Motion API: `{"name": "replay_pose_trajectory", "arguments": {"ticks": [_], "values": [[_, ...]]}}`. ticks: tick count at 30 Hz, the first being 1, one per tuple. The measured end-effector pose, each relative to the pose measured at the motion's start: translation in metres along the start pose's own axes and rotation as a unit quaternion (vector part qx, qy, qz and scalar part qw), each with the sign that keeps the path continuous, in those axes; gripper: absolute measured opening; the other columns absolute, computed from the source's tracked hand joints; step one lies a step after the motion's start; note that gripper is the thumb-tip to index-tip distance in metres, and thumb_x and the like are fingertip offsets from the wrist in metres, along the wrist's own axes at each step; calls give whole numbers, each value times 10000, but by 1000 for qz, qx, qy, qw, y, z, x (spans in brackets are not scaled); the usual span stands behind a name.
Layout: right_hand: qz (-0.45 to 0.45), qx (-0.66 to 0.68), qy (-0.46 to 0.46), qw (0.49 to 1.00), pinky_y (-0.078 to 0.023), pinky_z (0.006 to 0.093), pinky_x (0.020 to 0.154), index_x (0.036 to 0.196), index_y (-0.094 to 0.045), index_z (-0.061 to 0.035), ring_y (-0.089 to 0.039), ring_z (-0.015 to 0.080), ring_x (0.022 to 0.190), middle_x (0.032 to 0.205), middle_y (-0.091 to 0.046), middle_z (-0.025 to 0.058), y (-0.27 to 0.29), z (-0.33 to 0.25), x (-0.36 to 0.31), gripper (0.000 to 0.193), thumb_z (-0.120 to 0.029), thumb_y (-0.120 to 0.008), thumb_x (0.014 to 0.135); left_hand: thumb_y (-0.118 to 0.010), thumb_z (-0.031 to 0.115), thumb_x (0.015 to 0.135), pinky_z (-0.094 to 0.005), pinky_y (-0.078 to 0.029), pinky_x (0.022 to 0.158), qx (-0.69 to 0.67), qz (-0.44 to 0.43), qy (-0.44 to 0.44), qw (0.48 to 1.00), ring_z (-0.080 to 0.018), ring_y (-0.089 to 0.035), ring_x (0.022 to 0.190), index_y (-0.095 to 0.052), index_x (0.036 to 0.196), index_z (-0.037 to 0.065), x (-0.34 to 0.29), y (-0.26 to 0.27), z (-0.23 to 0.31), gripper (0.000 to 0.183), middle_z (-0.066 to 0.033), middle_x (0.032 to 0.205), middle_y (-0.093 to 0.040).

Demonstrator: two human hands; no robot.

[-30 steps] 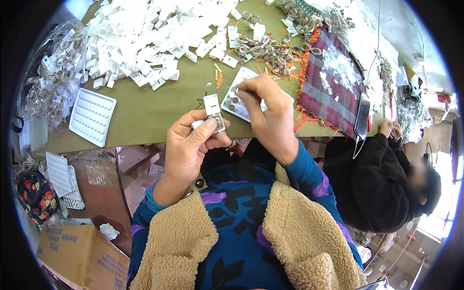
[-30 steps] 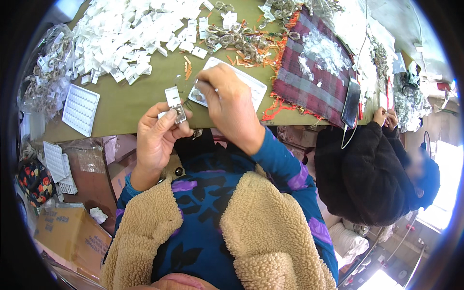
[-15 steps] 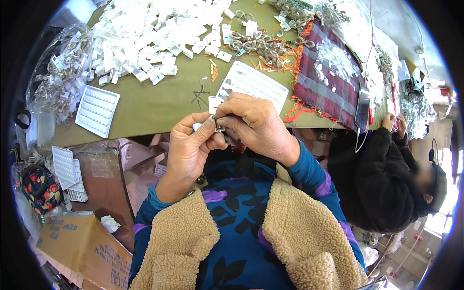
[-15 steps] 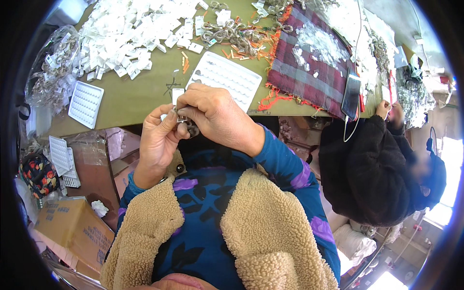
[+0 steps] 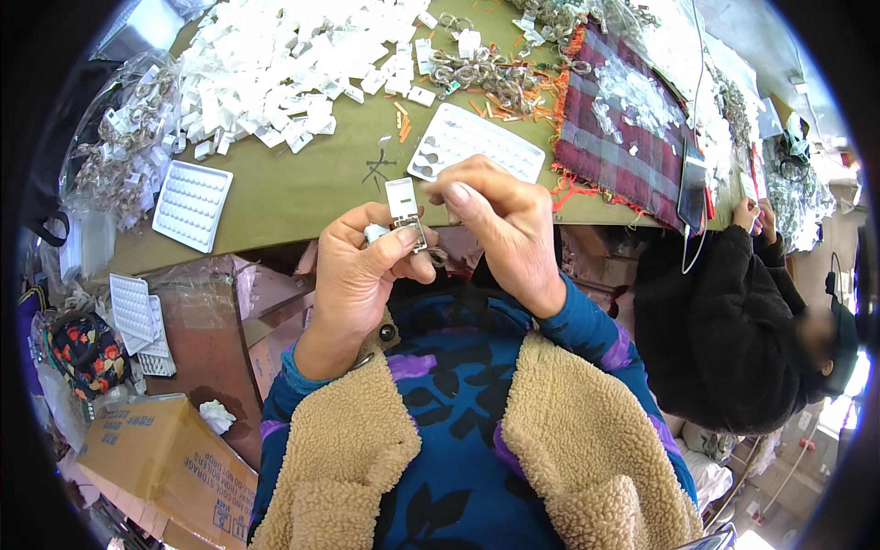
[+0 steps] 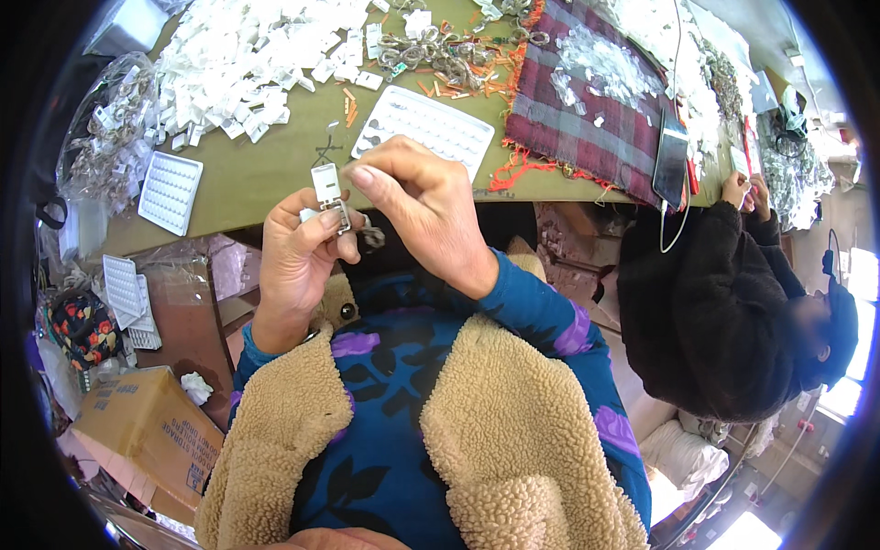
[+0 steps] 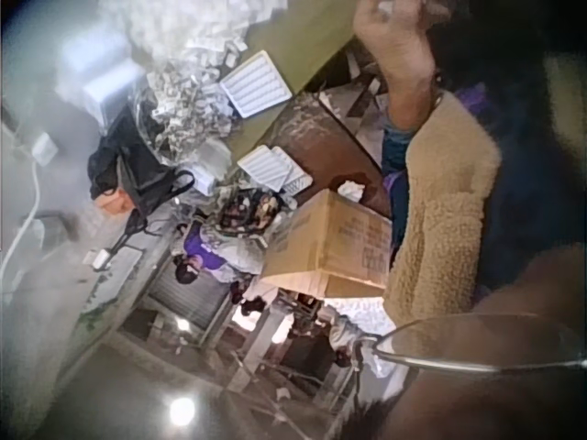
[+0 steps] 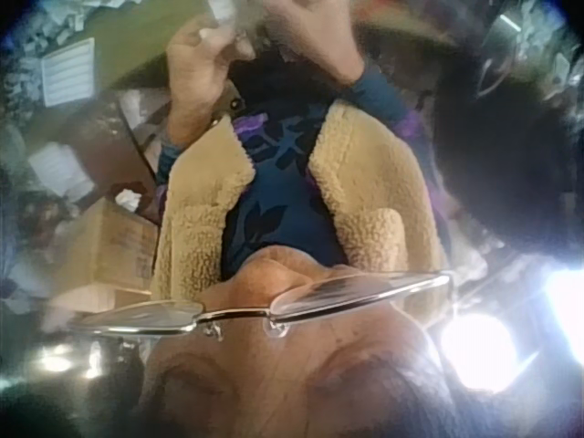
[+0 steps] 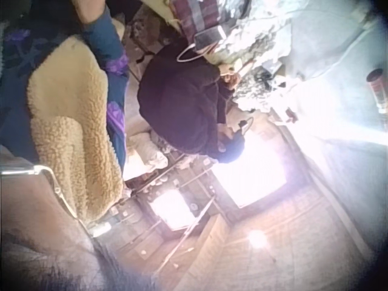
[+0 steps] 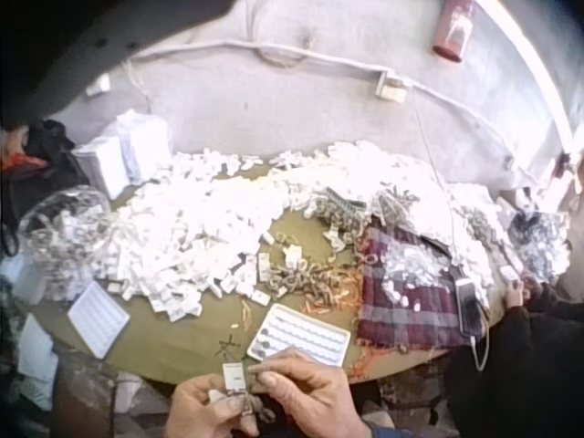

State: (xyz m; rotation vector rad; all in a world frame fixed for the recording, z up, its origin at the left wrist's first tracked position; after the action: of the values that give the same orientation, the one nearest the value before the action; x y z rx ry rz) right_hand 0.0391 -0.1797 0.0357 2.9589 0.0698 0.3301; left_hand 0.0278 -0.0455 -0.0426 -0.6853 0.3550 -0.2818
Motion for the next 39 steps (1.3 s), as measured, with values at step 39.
{"name": "replay_pose_trajectory", "arguments": {"ticks": [39], "values": [[306,-434,4,847,-500,430,740,966,-673,10,-620,373,836,924,-599,172,237,43,-28,190,22,-555,818,-563,285,990,-161,-372,402,-143,-111,126,975,-61,-505,536,-482,1032,53,12,-35,-48,248,-131,920,-622]]}}
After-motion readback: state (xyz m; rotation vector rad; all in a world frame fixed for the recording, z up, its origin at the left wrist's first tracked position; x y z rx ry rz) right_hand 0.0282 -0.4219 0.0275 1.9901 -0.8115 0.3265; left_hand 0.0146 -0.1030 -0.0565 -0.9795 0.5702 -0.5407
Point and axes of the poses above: each hand's wrist, its own x-axis towards the middle knuckle, its own y-axis out of the back of the hand, z = x × y, the point moved 10 cm from there along x, towards the middle knuckle
